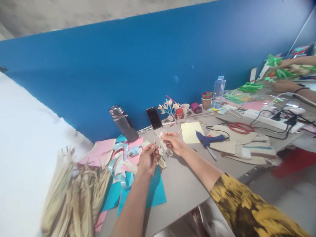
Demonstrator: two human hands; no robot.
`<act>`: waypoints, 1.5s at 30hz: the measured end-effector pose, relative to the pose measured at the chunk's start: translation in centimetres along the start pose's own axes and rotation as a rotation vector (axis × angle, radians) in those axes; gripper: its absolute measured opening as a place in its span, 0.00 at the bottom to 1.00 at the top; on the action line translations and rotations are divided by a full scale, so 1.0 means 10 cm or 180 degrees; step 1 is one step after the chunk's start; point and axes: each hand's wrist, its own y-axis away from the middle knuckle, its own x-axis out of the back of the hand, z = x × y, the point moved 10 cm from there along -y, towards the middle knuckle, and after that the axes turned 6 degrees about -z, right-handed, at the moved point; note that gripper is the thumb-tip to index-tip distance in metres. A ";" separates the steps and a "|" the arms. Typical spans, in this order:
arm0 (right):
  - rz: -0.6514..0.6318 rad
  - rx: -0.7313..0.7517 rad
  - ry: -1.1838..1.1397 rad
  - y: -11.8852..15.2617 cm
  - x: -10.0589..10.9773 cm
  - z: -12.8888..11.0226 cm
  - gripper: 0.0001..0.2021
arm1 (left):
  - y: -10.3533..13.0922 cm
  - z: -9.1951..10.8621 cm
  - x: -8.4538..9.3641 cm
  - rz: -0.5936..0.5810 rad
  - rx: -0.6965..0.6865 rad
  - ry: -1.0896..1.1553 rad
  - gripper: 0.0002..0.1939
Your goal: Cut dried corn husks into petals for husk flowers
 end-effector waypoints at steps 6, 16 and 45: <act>-0.0014 -0.0063 0.0159 0.00 0.02 0.05 0.12 | 0.02 -0.15 -0.10 -0.0219 0.0599 0.0453 0.05; -0.0844 -0.0070 0.0173 0.11 -0.29 0.02 0.11 | 0.17 -0.36 -0.28 -0.0540 0.1333 0.0306 0.10; 0.0021 0.0626 0.1563 0.03 -0.04 -0.14 0.07 | 0.06 0.08 -0.03 0.0042 -0.0547 -0.1085 0.16</act>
